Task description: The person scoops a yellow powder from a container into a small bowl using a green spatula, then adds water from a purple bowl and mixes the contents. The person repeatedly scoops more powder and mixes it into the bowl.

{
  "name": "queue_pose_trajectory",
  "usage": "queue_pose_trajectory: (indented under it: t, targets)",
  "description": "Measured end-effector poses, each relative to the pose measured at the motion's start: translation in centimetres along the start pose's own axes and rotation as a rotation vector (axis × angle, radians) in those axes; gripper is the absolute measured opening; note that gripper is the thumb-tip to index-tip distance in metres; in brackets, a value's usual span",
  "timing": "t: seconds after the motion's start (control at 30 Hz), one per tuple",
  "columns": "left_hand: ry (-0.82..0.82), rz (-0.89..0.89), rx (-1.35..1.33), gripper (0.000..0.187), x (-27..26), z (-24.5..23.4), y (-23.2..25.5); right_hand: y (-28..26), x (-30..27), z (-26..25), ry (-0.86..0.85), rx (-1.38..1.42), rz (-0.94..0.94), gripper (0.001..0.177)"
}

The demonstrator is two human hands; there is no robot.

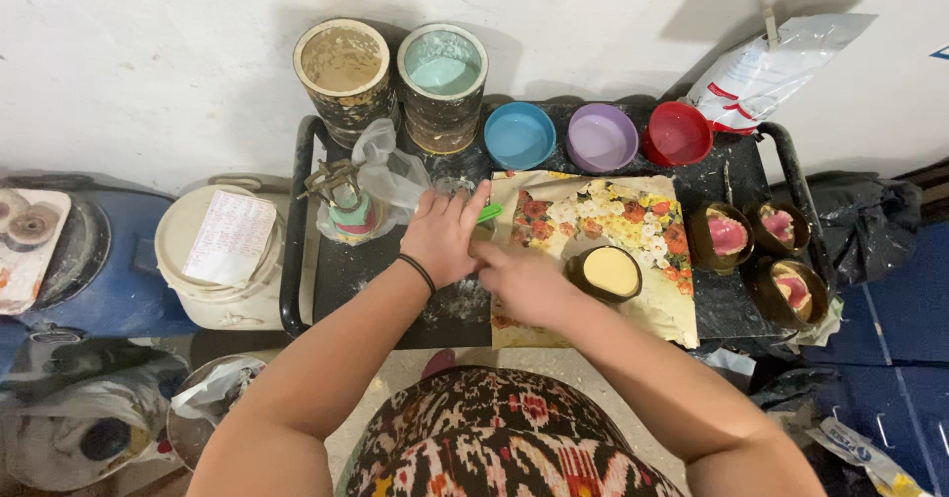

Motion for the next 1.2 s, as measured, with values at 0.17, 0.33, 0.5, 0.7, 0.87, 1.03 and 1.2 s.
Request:
queue_pose_trajectory:
  t: [0.17,0.33,0.5,0.7,0.87,1.03,1.2]
  targets:
    - [0.084,-0.016,-0.018,0.119,-0.2,-1.9,0.2,-1.1,-2.1,1.4,-0.008,-0.302,-0.028,0.015]
    - [-0.027,-0.002,0.009,0.132,-0.2,-2.3,0.2,-0.1,-3.6,-1.2,-0.049,-0.241,0.028,0.011]
    - [-0.134,-0.011,-0.046,0.143,0.4,-6.1,0.3,8.0,-11.9,-4.0,0.474,0.765,0.356,0.041]
    - [-0.042,0.009,-0.229,0.095,3.0,-10.4,8.2,14.0,-23.7,-0.1,1.087,1.680,0.793,0.052]
    - [-0.551,-0.155,-0.737,0.055,5.3,-1.0,12.8,14.8,-27.2,2.4,1.074,1.404,1.105,0.044]
    - [-0.717,-0.383,-1.086,0.051,5.5,0.9,13.4,13.9,-25.9,3.8,0.948,1.449,1.248,0.052]
    - [-0.685,-0.518,-1.380,0.065,5.1,2.9,13.8,15.3,-26.3,6.1,0.978,1.538,1.240,0.052]
Point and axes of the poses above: each hand's wrist, its own x-axis towards the middle knuckle, its own z-axis out of the palm, y = z × x, the point moved 5 cm from there along x, towards the middle knuckle, and after that the axes turned 12 degrees about x, right-handed, at the moved point
